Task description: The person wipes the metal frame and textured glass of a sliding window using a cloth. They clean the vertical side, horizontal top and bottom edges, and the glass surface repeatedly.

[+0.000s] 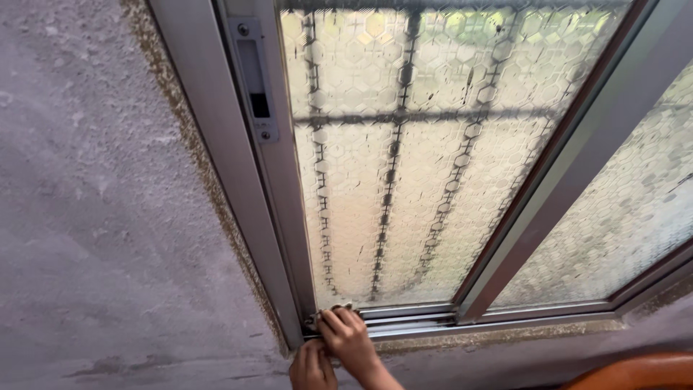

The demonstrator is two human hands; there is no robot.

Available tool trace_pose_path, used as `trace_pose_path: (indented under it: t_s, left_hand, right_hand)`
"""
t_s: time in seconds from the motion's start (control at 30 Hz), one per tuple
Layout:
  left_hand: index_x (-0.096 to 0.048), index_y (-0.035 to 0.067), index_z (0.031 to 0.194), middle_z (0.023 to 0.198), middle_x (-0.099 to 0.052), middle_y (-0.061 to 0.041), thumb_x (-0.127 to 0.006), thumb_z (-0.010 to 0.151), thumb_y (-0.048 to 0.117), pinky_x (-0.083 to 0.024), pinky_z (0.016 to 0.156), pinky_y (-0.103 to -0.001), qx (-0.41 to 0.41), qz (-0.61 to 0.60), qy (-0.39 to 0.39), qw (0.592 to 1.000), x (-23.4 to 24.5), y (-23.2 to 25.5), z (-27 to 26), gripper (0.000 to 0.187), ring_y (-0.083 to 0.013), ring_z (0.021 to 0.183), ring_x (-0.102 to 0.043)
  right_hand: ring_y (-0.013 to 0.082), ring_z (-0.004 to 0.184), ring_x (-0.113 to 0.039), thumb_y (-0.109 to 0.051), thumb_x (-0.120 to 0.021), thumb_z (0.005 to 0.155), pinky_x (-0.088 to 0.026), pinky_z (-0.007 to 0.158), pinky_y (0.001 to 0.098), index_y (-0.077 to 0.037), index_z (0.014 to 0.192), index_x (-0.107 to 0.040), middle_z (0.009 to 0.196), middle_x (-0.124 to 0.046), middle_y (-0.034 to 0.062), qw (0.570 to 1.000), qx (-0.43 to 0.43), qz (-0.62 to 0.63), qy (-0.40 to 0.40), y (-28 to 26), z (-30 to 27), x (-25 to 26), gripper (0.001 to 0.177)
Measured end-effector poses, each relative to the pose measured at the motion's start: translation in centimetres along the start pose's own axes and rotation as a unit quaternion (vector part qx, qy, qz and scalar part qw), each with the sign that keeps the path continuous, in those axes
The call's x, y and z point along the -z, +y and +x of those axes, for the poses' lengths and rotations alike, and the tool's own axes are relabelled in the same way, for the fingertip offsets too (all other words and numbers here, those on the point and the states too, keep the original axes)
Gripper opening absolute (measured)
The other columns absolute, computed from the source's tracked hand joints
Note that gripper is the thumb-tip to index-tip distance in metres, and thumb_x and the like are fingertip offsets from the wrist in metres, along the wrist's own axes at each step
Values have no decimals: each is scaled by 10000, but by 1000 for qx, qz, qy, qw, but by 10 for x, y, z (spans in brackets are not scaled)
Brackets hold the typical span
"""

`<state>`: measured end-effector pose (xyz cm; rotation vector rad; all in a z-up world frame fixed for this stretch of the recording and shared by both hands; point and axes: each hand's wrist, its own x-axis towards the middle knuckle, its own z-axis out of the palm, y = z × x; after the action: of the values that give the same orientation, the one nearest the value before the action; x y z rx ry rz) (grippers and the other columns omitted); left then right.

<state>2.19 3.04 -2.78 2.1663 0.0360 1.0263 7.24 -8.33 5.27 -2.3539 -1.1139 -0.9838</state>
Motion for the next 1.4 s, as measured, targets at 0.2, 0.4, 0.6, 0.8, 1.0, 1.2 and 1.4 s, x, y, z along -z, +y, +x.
trace_pose_path:
  t_s: [0.2, 0.4, 0.6, 0.8, 1.0, 1.2, 1.4]
  left_hand:
    - [-667, 47, 1119, 1079, -685, -169, -642, 897, 124, -567, 813, -476, -40, 15, -2, 999, -5, -5, 1, 235, -368, 981, -693]
    - [-678, 97, 1141, 1115, -669, -114, -766, 766, 170, -527, 830, -488, 94, 81, -106, 987, -15, 20, 13, 392, -349, 1041, -669]
    - [-690, 125, 807, 944, -658, -15, -755, 798, 127, -551, 794, -412, 192, 96, -165, 963, -12, 23, 18, 65, -236, 917, -702]
    - [-680, 167, 764, 923, -661, 27, -749, 776, 130, -543, 755, -423, 247, 103, -183, 946, -16, 23, 31, 78, -233, 893, -690]
    - [-660, 156, 785, 932, -659, 10, -703, 823, 115, -549, 768, -429, 243, 108, -233, 935, -14, 15, 38, 70, -220, 911, -710]
    - [-668, 111, 845, 945, -660, -34, -657, 846, 35, -560, 778, -422, 222, 66, -268, 935, -3, 12, 38, 76, -218, 898, -724]
    - [-596, 75, 925, 881, -623, -51, -612, 853, 0, -554, 788, -407, 187, 18, -264, 946, -5, -4, 33, 105, -221, 854, -713]
  right_hand:
    - [240, 1004, -689, -51, -781, 798, -602, 847, 393, -23, 1130, -752, 1169, -716, 102, 999, 30, 15, -20, 16, -8, 5, 334]
    - [252, 983, -723, -12, -769, 787, -629, 846, 377, -99, 1087, -735, 1134, -725, 83, 994, -70, -84, 16, 83, -71, 44, 315]
    - [266, 1071, -715, 31, -720, 786, -605, 882, 385, -70, 1016, -733, 1121, -742, 53, 939, -326, -106, 2, 106, -97, 107, 251]
    - [247, 1217, -669, -7, -685, 952, -598, 1004, 362, -47, 1188, -705, 1293, -695, 108, 872, -383, -88, 292, 104, -57, 121, 240]
    - [289, 1309, -643, 31, -666, 989, -603, 1043, 392, -111, 1224, -706, 1370, -672, 149, 849, -348, -119, 380, 88, -7, 87, 278]
    - [141, 1207, -710, 52, -688, 999, -629, 868, 300, -90, 1276, -704, 1371, -705, 48, 991, -44, 60, 107, 31, -3, -13, 311]
    - [230, 1247, -638, -54, -737, 903, -560, 943, 366, -124, 1291, -729, 1382, -667, 41, 999, 41, 18, -6, 49, -44, 8, 395]
